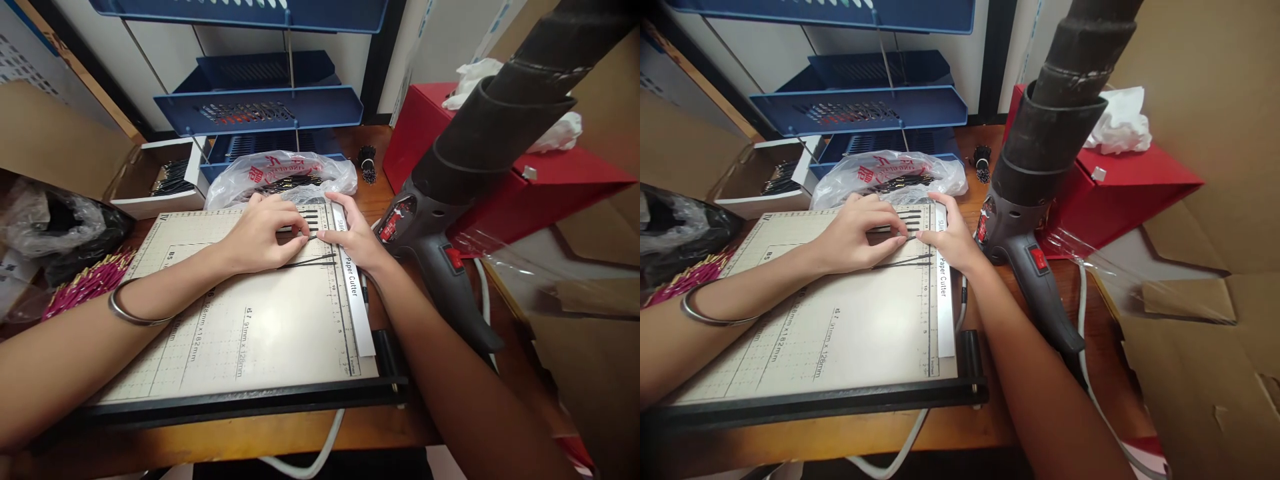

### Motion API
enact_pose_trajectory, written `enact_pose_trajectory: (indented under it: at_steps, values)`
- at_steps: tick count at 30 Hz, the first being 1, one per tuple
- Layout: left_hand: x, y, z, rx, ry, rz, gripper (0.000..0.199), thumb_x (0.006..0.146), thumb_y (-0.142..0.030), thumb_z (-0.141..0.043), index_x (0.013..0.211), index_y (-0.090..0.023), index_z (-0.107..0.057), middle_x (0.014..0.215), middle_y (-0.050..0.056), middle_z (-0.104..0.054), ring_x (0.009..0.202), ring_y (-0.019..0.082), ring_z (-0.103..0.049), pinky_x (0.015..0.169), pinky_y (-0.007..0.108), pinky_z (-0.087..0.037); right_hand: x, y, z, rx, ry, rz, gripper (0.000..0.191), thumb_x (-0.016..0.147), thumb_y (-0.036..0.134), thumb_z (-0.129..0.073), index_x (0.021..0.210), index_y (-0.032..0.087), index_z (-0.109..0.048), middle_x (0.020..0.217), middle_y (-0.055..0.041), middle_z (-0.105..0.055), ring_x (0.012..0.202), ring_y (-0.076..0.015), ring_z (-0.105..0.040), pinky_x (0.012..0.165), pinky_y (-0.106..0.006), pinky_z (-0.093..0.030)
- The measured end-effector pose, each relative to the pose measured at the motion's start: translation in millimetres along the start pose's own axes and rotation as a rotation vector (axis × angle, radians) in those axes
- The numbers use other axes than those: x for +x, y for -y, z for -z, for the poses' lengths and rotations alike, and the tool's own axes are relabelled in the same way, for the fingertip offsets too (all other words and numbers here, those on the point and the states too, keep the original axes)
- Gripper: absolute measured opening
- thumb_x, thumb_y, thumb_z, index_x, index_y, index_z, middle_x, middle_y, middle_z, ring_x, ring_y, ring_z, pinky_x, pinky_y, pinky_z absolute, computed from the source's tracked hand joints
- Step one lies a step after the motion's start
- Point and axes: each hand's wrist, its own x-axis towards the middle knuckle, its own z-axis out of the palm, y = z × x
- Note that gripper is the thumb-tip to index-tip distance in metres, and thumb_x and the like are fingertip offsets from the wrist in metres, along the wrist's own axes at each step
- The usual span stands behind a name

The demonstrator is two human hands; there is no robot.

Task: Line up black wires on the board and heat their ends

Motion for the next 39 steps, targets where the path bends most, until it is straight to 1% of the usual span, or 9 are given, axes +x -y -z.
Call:
enact_pose_trajectory:
  at_steps: [4,7,11,15,21,28,31,35,39]
  values:
    - [-0.2,0.5,-0.9,-0.01,-0.001,-0.007,0.023,0.089,-0.039,-0.062,0.087,-0.022,-0.078,0.089,0.005,-0.079,0.087,0.025,-0.063,0.085,0.045,-0.033,1.0,-0.8,0.4,0.015,0.011,-0.004,0.08,0.062,0.034,-0.086,0.135,0.031,-0.054,0.155,-0.0072,-0.058,0.15,-0.0324,-0.053,0.138,-0.053,-0.034]
    - [-0.1,1.2,-1.7,-0.014,-0.001,-0.01,0.023,0.089,-0.039,-0.062,0.087,-0.022,-0.077,0.089,0.005,-0.078,0.087,0.025,-0.063,0.084,0.044,-0.032,0.6,0.9,0.4,0.022,0.01,-0.018,0.081,0.06,0.033,-0.086,0.135,0.029,-0.053,0.155,-0.0088,-0.058,0.149,-0.0328,-0.053,0.138,-0.052,-0.035]
    - [-0.2,1.3,-1.3,-0.004,-0.005,-0.025,0.023,0.091,-0.037,-0.061,0.086,-0.022,-0.078,0.088,0.005,-0.079,0.086,0.025,-0.063,0.084,0.045,-0.031,0.4,2.1,0.6,0.014,0.009,-0.018,0.08,0.061,0.032,-0.085,0.135,0.029,-0.054,0.155,-0.0074,-0.058,0.15,-0.0326,-0.052,0.138,-0.053,-0.034]
    - [-0.3,1.2,0.8,0.035,-0.015,-0.078,0.022,0.092,-0.036,-0.061,0.086,-0.022,-0.077,0.087,0.005,-0.079,0.083,0.025,-0.062,0.083,0.045,-0.032,0.7,1.2,0.6,0.012,0.009,-0.019,0.08,0.061,0.031,-0.085,0.135,0.029,-0.055,0.154,-0.0067,-0.058,0.15,-0.0336,-0.052,0.139,-0.054,-0.033]
    - [0.5,3.3,2.0,0.059,-0.03,-0.148,0.016,0.093,-0.031,-0.063,0.083,-0.022,-0.073,0.081,0.003,-0.077,0.078,0.023,-0.058,0.082,0.044,-0.032,1.2,-0.5,0.6,0.006,0.013,-0.012,0.08,0.061,0.032,-0.085,0.136,0.029,-0.055,0.151,-0.0073,-0.06,0.147,-0.0345,-0.054,0.137,-0.055,-0.035]
    - [0.2,6.4,1.3,0.051,-0.053,-0.192,0.021,0.097,-0.028,-0.06,0.086,-0.022,-0.077,0.083,0.003,-0.077,0.078,0.021,-0.059,0.081,0.043,-0.031,3.3,-3.8,1.4,0.015,0.034,0.002,0.083,0.061,0.036,-0.086,0.136,0.03,-0.054,0.151,-0.0076,-0.059,0.148,-0.0353,-0.052,0.136,-0.055,-0.036]
    - [-0.1,6.6,0.9,0.044,-0.054,-0.188,0.022,0.098,-0.028,-0.06,0.087,-0.022,-0.078,0.084,0.003,-0.077,0.077,0.021,-0.059,0.08,0.042,-0.031,3.6,-2.7,1.3,0.027,0.039,-0.01,0.084,0.059,0.037,-0.086,0.135,0.029,-0.052,0.148,-0.0086,-0.06,0.147,-0.0362,-0.052,0.135,-0.056,-0.036]
    - [-1.0,4.9,-0.2,0.026,-0.047,-0.163,0.025,0.098,-0.032,-0.059,0.087,-0.021,-0.079,0.084,0.004,-0.077,0.08,0.023,-0.061,0.081,0.043,-0.032,3.2,-1.2,1.8,0.036,0.05,-0.006,0.086,0.059,0.037,-0.089,0.136,0.03,-0.052,0.152,-0.0083,-0.059,0.148,-0.035,-0.053,0.137,-0.055,-0.035]
    - [-2.1,5.1,-0.5,0.005,-0.04,-0.11,0.03,0.101,-0.032,-0.052,0.091,-0.021,-0.079,0.088,0.006,-0.077,0.085,0.026,-0.061,0.084,0.044,-0.035,3.1,-0.7,3.3,0.034,0.055,-0.016,0.086,0.059,0.037,-0.091,0.136,0.029,-0.053,0.153,-0.008,-0.059,0.149,-0.0355,-0.053,0.138,-0.057,-0.034]
